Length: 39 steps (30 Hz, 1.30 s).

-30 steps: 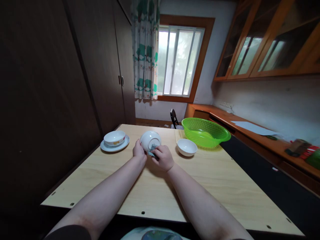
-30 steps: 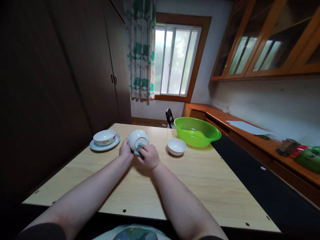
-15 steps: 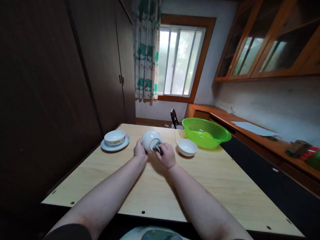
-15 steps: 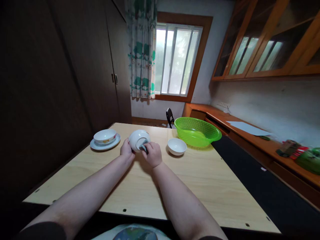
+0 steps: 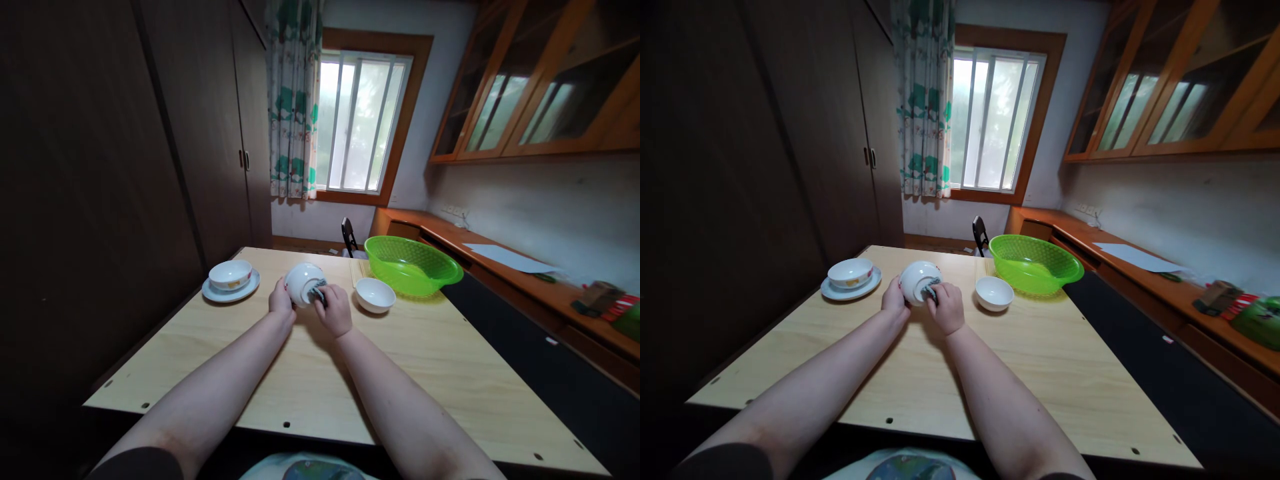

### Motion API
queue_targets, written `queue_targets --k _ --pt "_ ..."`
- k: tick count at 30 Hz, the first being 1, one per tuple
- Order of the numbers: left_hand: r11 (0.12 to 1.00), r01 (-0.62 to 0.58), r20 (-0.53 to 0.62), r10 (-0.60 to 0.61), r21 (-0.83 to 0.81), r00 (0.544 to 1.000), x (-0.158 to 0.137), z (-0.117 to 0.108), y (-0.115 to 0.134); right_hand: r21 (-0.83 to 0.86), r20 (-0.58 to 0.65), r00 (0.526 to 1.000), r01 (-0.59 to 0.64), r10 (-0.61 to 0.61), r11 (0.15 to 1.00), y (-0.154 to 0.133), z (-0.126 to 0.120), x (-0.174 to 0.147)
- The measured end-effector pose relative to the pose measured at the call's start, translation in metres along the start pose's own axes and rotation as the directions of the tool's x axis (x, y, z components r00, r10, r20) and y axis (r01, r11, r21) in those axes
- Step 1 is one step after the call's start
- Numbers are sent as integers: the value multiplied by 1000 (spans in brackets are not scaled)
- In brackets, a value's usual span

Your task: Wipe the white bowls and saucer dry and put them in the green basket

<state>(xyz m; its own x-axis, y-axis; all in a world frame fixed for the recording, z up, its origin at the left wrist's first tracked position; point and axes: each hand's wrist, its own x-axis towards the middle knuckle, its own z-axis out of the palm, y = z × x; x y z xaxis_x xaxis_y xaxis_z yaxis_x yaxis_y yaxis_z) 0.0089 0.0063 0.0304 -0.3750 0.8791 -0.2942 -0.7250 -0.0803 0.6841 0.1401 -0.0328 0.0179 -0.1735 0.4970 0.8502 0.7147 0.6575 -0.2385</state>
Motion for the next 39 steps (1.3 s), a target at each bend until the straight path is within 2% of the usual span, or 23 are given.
queue_targets --k 5,17,23,26,34,39 --pt "999 6 -18 -5 45 1000 -1 0 0 8 -1 1000 -10 10 1000 -1 -1 0" --pt "1000 -11 3 11 21 1000 1 -1 -1 3 16 1000 26 -26 1000 -1 -1 -2" --pt "997 -58 16 57 50 998 6 -5 -4 15 99 974 201 -202 979 -8 -2 -1" --pt "994 -94 15 94 59 995 7 -6 -4 13 126 964 236 -236 972 -12 -2 0" --pt "996 -83 -12 83 29 996 4 -3 0 11 165 961 222 -220 975 -9 -4 2" --pt "1000 -25 -6 25 -17 1000 1 -1 5 -25 102 989 111 -108 994 -4 -2 1"
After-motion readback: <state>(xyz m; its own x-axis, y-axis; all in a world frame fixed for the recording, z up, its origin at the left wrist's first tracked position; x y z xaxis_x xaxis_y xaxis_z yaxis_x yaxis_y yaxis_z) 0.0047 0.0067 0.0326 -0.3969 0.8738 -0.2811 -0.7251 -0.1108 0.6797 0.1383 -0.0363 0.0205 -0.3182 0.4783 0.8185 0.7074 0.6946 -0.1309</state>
